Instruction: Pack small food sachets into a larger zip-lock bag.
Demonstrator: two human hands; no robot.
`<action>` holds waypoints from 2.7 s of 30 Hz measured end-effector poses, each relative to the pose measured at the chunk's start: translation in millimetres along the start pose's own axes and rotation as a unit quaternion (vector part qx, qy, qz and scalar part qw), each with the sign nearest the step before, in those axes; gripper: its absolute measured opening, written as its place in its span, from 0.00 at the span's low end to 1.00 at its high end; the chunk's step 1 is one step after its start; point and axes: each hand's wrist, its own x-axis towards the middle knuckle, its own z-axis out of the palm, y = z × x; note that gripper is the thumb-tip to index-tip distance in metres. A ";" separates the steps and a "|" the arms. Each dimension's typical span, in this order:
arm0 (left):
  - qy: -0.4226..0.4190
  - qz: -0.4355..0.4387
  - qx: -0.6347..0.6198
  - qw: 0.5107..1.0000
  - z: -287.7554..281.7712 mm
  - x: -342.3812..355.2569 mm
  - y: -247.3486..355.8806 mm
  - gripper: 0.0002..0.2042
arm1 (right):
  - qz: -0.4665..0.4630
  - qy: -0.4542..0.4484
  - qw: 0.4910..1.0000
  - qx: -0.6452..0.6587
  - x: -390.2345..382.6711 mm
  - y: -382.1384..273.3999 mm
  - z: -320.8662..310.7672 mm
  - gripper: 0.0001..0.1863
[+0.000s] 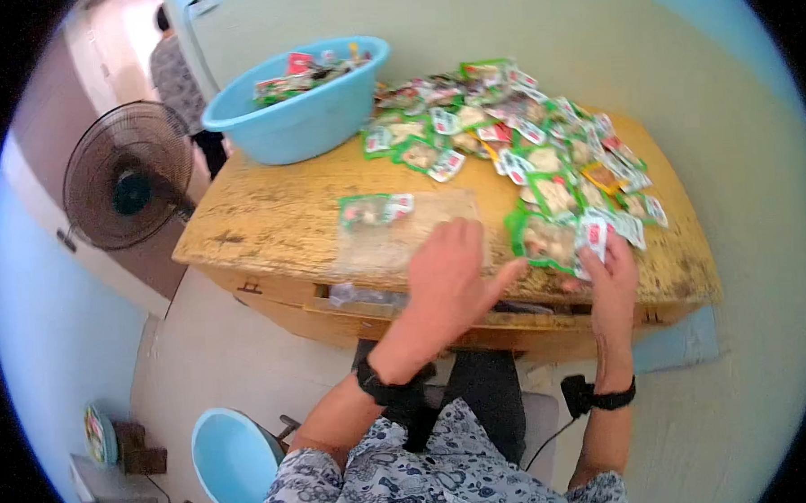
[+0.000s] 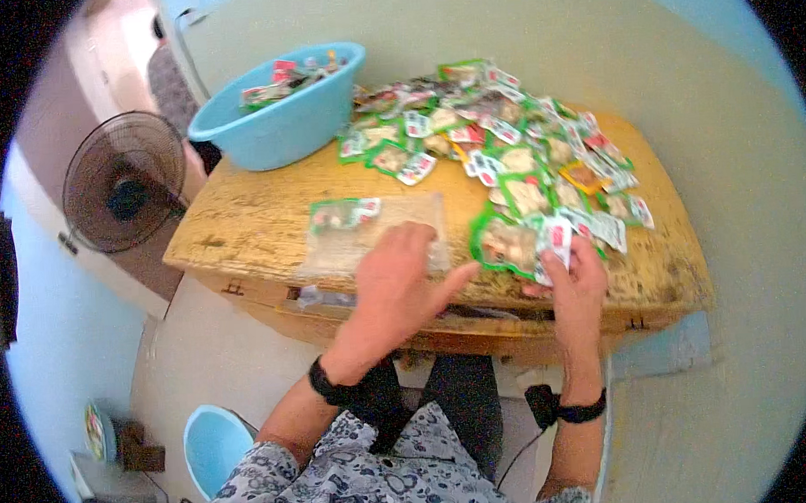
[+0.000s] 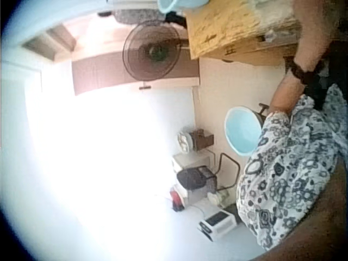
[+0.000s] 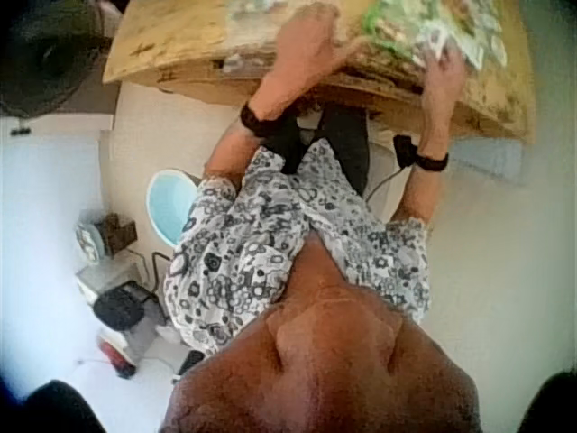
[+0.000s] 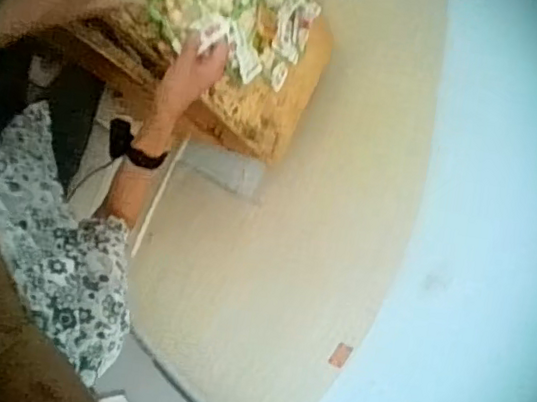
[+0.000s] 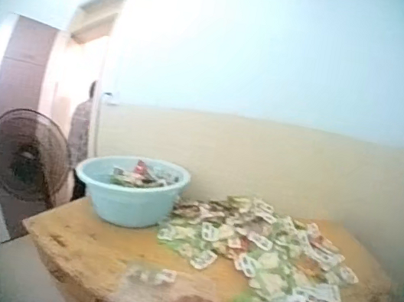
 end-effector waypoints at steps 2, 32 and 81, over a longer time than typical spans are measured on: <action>-0.072 -0.029 0.012 0.997 8.4 1.2 2.3 0.25 | -0.006 -0.028 1.000 0.004 2.8 9.9 4.8 0.09; 0.007 -0.110 -0.176 0.978 10.6 -10.1 -30.5 0.05 | 0.050 -0.129 0.989 0.046 20.2 17.8 61.5 0.10; 0.049 -0.106 0.008 0.993 -59.3 -42.3 -131.3 0.29 | 0.170 -0.388 0.900 -0.103 31.7 24.1 128.9 0.11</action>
